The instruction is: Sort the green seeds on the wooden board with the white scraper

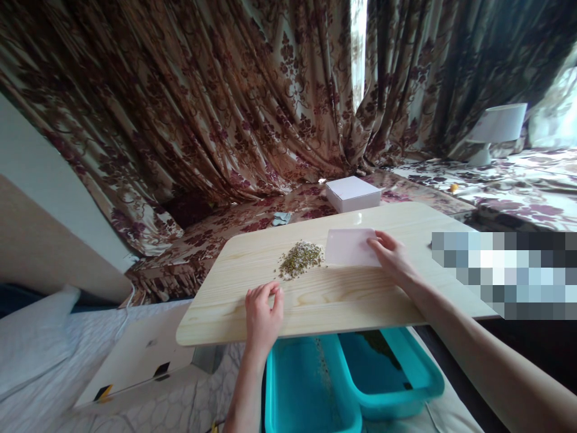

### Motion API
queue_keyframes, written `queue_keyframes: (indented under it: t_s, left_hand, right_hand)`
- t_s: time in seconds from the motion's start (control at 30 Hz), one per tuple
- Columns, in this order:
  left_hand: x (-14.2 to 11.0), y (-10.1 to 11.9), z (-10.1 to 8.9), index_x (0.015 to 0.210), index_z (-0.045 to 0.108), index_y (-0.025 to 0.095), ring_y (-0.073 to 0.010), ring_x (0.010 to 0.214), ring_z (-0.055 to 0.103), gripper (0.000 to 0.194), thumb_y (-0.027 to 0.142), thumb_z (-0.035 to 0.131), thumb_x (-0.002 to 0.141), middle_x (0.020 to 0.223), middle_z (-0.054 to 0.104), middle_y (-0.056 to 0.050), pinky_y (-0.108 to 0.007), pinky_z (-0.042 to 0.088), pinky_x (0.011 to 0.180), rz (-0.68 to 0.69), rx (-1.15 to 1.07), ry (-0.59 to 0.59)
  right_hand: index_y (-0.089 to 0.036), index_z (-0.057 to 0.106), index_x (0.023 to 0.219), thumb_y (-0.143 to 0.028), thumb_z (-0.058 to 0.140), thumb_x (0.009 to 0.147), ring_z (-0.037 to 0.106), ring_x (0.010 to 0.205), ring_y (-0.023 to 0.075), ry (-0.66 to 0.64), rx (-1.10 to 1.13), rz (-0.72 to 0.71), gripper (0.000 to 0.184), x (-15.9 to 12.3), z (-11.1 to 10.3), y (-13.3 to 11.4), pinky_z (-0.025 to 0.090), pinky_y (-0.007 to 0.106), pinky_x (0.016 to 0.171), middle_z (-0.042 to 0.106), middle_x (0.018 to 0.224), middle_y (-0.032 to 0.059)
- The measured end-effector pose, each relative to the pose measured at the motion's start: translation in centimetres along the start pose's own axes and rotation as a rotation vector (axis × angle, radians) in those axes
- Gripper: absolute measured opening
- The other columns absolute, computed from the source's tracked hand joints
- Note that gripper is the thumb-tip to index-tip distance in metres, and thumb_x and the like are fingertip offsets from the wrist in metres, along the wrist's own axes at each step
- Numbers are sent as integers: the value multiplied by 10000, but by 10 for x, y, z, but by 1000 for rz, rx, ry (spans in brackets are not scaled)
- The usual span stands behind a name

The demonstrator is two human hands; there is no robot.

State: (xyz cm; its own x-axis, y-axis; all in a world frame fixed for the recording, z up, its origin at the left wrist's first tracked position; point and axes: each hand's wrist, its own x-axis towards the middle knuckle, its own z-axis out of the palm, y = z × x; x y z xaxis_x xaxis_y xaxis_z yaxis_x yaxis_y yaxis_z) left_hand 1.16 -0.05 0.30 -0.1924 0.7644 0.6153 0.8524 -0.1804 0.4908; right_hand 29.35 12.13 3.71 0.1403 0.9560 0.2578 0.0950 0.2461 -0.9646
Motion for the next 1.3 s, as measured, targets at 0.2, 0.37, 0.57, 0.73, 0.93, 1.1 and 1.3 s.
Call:
queue_keyframes:
  t_s: [0.2, 0.37, 0.57, 0.73, 0.93, 1.1, 1.3]
  left_hand:
    - [0, 0, 0, 913, 647, 202, -216, 868, 612, 211, 312, 476, 858, 895, 687, -67, -412, 414, 912, 0, -2, 0]
    - [1, 1, 0, 910, 645, 199, -211, 851, 613, 212, 311, 472, 861, 888, 686, -64, -413, 404, 919, 3, -4, -6]
    - [1, 1, -1, 909, 646, 196, -214, 865, 611, 211, 311, 475, 863, 893, 684, -67, -408, 408, 909, 3, -5, -7]
    - [1, 1, -1, 905, 647, 195, -213, 868, 607, 210, 311, 476, 866, 899, 685, -66, -409, 406, 909, 4, -3, -7]
    - [0, 2, -1, 909, 647, 197, -210, 866, 608, 205, 306, 480, 864, 891, 684, -57, -408, 408, 907, 6, 0, -1]
    - [1, 2, -1, 907, 646, 196, -206, 855, 610, 201, 303, 482, 863, 883, 684, -53, -407, 406, 910, 9, -3, 0]
    - [0, 2, -1, 908, 646, 197, -207, 857, 611, 201, 302, 482, 861, 885, 686, -56, -409, 404, 916, 5, -4, 5]
  right_hand:
    - [-203, 607, 957, -398, 580, 727, 646, 725, 181, -54, 49, -21, 302, 0, 8, 0, 492, 271, 616, 710, 809, 40]
    - [-206, 594, 942, -406, 611, 704, 631, 683, 173, -95, 96, -7, 311, 2, 13, 1, 481, 278, 609, 696, 773, 24]
    - [-211, 606, 936, -401, 620, 707, 632, 706, 188, -119, 93, -7, 297, 0, 13, -2, 481, 294, 632, 698, 781, 28]
    - [-202, 619, 956, -422, 621, 723, 639, 722, 182, -112, 83, -56, 320, -1, 13, -3, 488, 282, 629, 707, 806, 37]
    - [-204, 609, 948, -476, 640, 710, 646, 691, 177, -142, 104, -77, 362, 2, 14, 5, 489, 264, 582, 713, 791, 35]
    - [-200, 619, 946, -456, 628, 727, 650, 720, 182, -147, 69, -87, 337, 0, 11, 3, 492, 263, 604, 714, 817, 42]
    - [-191, 619, 966, -435, 618, 738, 643, 712, 178, -117, 49, -89, 333, -2, 10, 1, 489, 263, 604, 708, 806, 41]
